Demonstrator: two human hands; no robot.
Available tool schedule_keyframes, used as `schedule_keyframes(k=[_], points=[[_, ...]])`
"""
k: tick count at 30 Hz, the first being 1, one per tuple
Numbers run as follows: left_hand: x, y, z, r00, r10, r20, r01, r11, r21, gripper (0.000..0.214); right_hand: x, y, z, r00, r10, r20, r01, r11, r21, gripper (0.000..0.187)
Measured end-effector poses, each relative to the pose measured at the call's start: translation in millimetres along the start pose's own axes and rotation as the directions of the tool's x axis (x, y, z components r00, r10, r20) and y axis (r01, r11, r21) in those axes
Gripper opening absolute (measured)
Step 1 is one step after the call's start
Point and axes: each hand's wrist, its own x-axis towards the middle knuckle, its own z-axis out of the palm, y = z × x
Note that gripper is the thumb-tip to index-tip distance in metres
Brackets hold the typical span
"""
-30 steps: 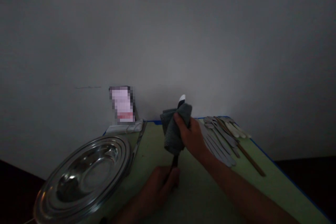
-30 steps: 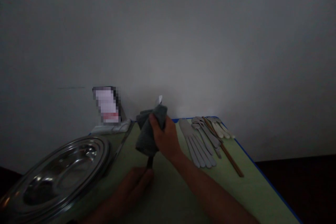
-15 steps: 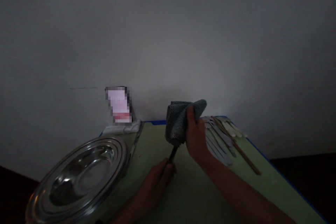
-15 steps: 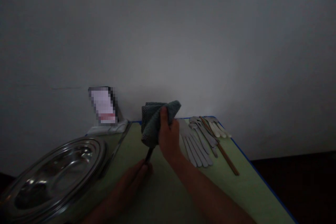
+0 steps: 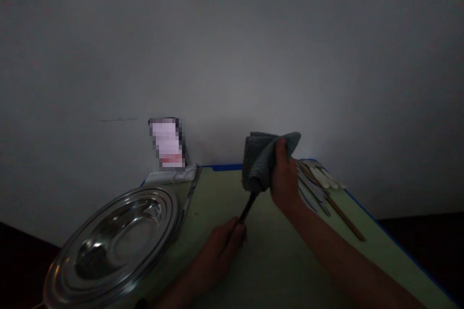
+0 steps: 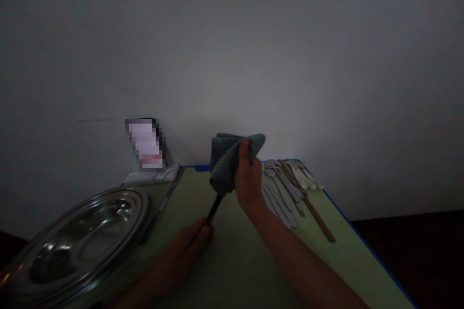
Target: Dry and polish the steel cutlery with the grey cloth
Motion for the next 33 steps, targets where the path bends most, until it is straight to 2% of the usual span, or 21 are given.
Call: schedule_keyframes(k=[2,4,10,12,16,20,22,24,28,30,33], points=[[-0.8,1.6,-0.1,1.0,-0.009,0.023,0.008,1.0,0.015,0.036,4.9,-3.8,-3.4,0.997,-0.024,-0.068,0.026,0.999,0.03,0.054],[-1.2,2.7,0.0,0.999,-0.028,0.035,0.028,1.0,0.01,0.036,3.6,-3.2,-3.1,0.996,-0.018,-0.088,0.023,0.998,0.056,0.053],[-0.6,-0.5,0.0,0.996,-0.042,0.075,0.046,0.998,-0.049,0.038,-15.4,8.5,8.1,1.0,0.015,-0.007,-0.014,1.0,0.013,0.052],[0.2,-1.9,0.0,0.997,-0.043,0.063,0.049,0.995,-0.082,0.039,-22.2,14.8,12.5,0.998,0.034,0.045,-0.035,0.999,0.012,0.052],[3.9,-1.2,-1.1,0.994,-0.108,0.004,0.108,0.984,-0.141,0.047,-34.0,31.0,19.9,0.972,0.052,0.227,-0.049,0.999,-0.016,0.047],[5.7,5.4,-5.0,0.983,-0.173,-0.064,0.164,0.979,-0.117,0.053,-33.8,36.4,20.8,0.951,0.024,0.309,-0.009,0.999,-0.05,0.044],[3.3,9.8,-7.4,0.991,-0.121,-0.05,0.117,0.989,-0.085,0.049,-28.5,32.7,18.4,0.948,0.018,0.318,-0.003,0.999,-0.047,0.044],[-1.0,13.4,-9.0,1.0,-0.017,0.021,0.018,0.998,-0.063,0.042,-21.9,27.6,15.3,0.962,0.028,0.273,-0.018,0.999,-0.039,0.046],[-8.0,12.6,-7.9,0.978,0.136,0.158,-0.14,0.99,0.009,0.032,-12.9,24.9,12.1,0.975,0.116,0.19,-0.117,0.993,-0.007,0.048],[-8.3,7.4,-6.2,0.97,0.183,0.159,-0.198,0.977,0.081,0.031,-13.6,29.6,13.2,0.966,0.17,0.197,-0.178,0.984,0.027,0.05],[-5.2,-2.0,-5.1,0.969,0.241,0.049,-0.246,0.958,0.147,0.036,-23.3,41.7,17.6,0.948,0.202,0.248,-0.226,0.971,0.073,0.048]])
